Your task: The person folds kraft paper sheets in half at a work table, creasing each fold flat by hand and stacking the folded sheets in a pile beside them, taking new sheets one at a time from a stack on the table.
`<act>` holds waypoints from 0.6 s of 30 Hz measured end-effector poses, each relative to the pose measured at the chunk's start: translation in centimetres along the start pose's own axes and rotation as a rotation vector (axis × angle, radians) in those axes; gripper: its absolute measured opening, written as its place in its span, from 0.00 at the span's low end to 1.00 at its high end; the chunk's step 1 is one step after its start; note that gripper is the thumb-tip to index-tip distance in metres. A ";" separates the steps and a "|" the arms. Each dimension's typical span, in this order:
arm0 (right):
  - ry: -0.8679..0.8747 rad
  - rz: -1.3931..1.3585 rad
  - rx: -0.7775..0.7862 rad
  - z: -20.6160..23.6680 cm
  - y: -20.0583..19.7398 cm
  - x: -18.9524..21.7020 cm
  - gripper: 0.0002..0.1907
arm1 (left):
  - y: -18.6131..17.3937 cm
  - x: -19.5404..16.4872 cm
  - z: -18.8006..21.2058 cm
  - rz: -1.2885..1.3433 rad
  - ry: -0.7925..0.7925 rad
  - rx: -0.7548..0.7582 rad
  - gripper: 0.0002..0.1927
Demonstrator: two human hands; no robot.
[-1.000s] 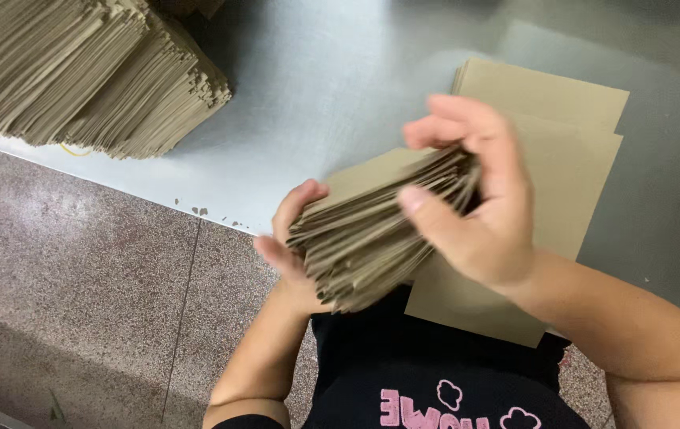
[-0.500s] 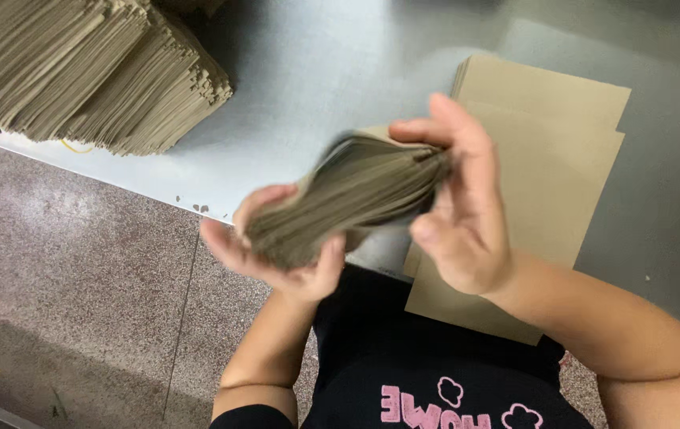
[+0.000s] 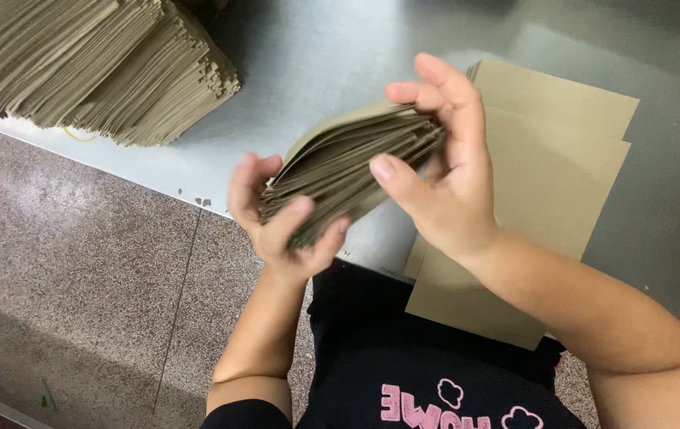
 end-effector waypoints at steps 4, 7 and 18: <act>0.040 0.014 -0.037 -0.6 0.3 -0.5 0.29 | -0.5 -0.1 -0.2 0.067 0.089 0.032 0.28; 0.082 0.082 0.009 -1.0 0.1 -1.0 0.27 | -0.8 -0.3 -0.6 0.007 0.010 0.028 0.28; -0.085 0.200 0.171 -0.2 -0.2 -1.6 0.51 | -0.5 1.0 2.0 0.242 -0.645 -0.074 0.43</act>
Point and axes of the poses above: each hand's wrist, its own z-axis away from the middle knuckle, its own y-axis out of the palm, x = y × z, the point moved 4 cm from there along -z, towards the middle knuckle, and after that the axes turned 6 degrees about -x, right-handed, at the moved point
